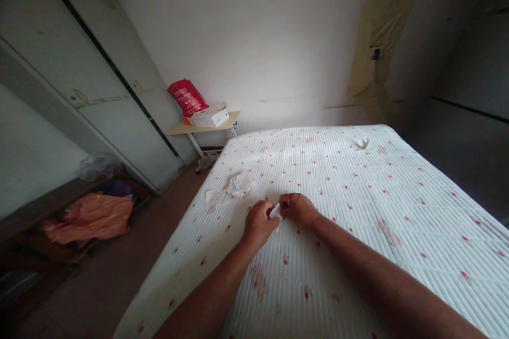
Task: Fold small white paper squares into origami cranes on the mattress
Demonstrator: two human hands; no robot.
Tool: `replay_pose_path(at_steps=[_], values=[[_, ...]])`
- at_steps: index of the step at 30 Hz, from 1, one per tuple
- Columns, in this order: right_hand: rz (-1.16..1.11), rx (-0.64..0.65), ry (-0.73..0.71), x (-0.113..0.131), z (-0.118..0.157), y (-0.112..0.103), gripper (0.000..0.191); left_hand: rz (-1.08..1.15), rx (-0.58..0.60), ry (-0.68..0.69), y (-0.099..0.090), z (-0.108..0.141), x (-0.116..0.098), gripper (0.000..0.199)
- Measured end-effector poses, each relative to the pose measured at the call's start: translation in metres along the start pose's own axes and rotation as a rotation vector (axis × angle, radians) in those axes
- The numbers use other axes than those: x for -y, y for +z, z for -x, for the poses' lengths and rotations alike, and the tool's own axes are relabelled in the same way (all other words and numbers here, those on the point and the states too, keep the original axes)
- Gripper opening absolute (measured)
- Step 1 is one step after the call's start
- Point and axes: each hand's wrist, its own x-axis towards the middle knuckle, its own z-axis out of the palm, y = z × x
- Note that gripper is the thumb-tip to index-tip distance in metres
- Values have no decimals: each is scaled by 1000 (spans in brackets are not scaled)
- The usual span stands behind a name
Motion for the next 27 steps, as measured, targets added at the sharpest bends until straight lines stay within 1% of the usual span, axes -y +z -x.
replay_pose_path(at_steps=[8, 13, 16, 18, 21, 23, 27], values=[[164, 19, 75, 9, -2, 0, 8, 120, -5, 11, 2, 1, 7, 16], [242, 23, 127, 13, -2, 2, 12, 137, -53, 24, -3, 5, 8, 16], [269, 26, 147, 15, -2, 3, 14, 146, -72, 37, -8, 9, 14, 14], [279, 30, 156, 16, -2, 3, 15, 165, -66, 46, -11, 12, 20, 12], [296, 34, 168, 18, -2, 3, 16, 194, -62, 49, -12, 15, 27, 19], [307, 36, 173, 20, -2, 3, 16, 210, -76, 41, -12, 16, 28, 21], [323, 44, 177, 24, -1, 1, 16, 197, -100, 41, -9, 15, 26, 17]])
